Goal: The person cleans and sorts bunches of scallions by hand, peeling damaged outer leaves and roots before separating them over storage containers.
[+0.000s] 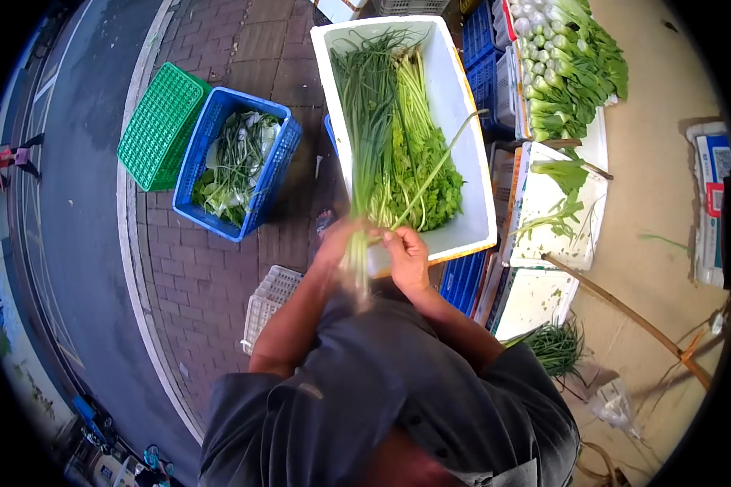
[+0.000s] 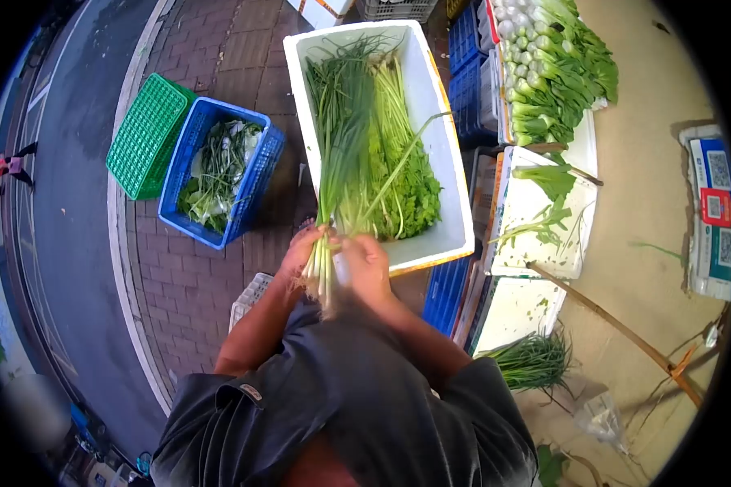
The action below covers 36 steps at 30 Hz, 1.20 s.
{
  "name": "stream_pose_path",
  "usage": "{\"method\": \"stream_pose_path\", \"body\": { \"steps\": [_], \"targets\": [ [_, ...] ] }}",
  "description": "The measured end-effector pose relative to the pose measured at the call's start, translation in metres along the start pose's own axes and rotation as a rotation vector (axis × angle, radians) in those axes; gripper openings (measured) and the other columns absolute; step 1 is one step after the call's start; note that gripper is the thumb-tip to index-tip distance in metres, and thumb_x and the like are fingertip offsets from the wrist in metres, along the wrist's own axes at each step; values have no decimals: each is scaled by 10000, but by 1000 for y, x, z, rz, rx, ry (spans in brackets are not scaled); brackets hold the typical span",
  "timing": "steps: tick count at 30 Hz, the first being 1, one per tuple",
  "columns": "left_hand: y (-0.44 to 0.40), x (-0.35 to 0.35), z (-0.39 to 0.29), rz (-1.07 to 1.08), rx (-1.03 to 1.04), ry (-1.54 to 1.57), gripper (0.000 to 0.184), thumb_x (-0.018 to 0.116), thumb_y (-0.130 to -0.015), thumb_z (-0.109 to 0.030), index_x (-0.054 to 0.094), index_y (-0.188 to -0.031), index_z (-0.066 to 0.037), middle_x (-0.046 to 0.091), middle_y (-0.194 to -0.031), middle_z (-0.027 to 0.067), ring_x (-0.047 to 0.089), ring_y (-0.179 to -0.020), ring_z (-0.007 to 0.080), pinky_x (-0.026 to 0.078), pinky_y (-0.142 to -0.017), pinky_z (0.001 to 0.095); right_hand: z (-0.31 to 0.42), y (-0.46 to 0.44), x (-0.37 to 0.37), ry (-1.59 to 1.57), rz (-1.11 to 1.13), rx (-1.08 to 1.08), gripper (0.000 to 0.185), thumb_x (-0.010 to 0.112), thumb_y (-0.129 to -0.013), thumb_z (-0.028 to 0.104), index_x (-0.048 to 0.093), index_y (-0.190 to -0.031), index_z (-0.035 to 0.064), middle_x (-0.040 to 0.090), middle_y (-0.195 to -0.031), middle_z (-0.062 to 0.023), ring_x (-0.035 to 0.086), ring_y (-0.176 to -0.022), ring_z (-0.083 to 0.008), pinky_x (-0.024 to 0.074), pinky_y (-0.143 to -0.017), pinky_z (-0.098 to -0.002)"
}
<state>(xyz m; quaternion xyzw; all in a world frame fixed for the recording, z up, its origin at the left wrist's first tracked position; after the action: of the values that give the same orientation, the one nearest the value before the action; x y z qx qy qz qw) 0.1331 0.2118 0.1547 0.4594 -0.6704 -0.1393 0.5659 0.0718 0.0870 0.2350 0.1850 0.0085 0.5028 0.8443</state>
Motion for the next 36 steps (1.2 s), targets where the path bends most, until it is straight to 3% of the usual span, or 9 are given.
{"method": "stream_pose_path", "body": {
  "steps": [4,10,11,15,26,27,30,33,36],
  "targets": [
    [0,2,-8,127,-25,133,230,562,-976,-181,559,-1121,-2,613,-862,78,629,-768,203,568,-674,384,31,14,-4,40,43,55,100,548,-992,55,580,-906,13,695,-873,-85,630,-828,-115,488,-740,-256],
    [1,-5,-15,144,-19,212,281,558,-979,-180,519,-1177,15,570,-854,44,575,-764,187,528,-830,414,44,34,-31,-286,40,12,126,501,-1011,86,577,-964,-3,694,-890,-149,677,-844,-235,526,-930,-470],
    [-11,-23,-7,131,-16,205,282,556,-979,-178,516,-1180,15,566,-850,39,568,-760,183,520,-848,409,55,34,-34,-272,20,4,135,511,-1009,116,576,-964,7,672,-848,-139,669,-800,-240,510,-958,-560],
    [-18,-37,-3,114,12,221,281,550,-981,-167,514,-1191,16,564,-854,33,563,-778,179,513,-865,414,115,28,-33,-410,11,-56,135,559,-990,167,581,-966,35,598,-738,-93,630,-717,-234,533,-895,-578],
    [-29,-38,-5,133,12,294,193,577,-973,-152,582,-1062,20,615,-835,67,640,-721,202,591,-827,417,169,81,-56,-496,45,15,174,551,-1000,200,532,-912,51,507,-670,-43,560,-608,-167,603,-788,-526],
    [-27,-35,-9,147,6,295,187,574,-975,-149,582,-1061,16,613,-826,67,635,-709,196,594,-824,411,173,80,-72,-443,31,-59,126,555,-995,178,551,-1036,59,482,-680,-39,537,-634,-152,605,-770,-511],
    [-22,-32,-11,158,-42,283,167,547,-992,-150,584,-1072,-8,593,-788,39,606,-671,155,583,-725,338,161,58,-87,-374,-258,-50,140,553,-993,195,550,-1046,66,466,-680,-23,496,-600,-137,615,-736,-492],
    [-30,-43,-5,333,-77,387,189,512,-1010,-165,577,-1110,-19,584,-799,11,576,-646,130,521,-597,285,77,11,-86,-513,-213,286,170,558,-985,185,560,-1103,63,444,-669,14,421,-520,-95,629,-673,-427],
    [-20,-42,-5,273,-105,269,256,486,-1018,-198,516,-1197,-18,526,-854,1,499,-685,104,489,-732,332,-54,-39,-59,-533,-175,620,287,644,-953,267,609,-1108,28,453,-636,27,429,-470,-109,563,-508,-343]
  ]
}}
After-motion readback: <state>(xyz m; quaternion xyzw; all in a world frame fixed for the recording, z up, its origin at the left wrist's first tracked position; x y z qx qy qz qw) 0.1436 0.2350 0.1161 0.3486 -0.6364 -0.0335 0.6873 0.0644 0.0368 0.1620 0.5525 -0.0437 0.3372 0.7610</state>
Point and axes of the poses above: each hand's wrist, its own y-axis away from the middle knuckle, its own x-axis out of the palm, z = x × y, the point moved 3 cm from there along -y, towards the middle knuckle
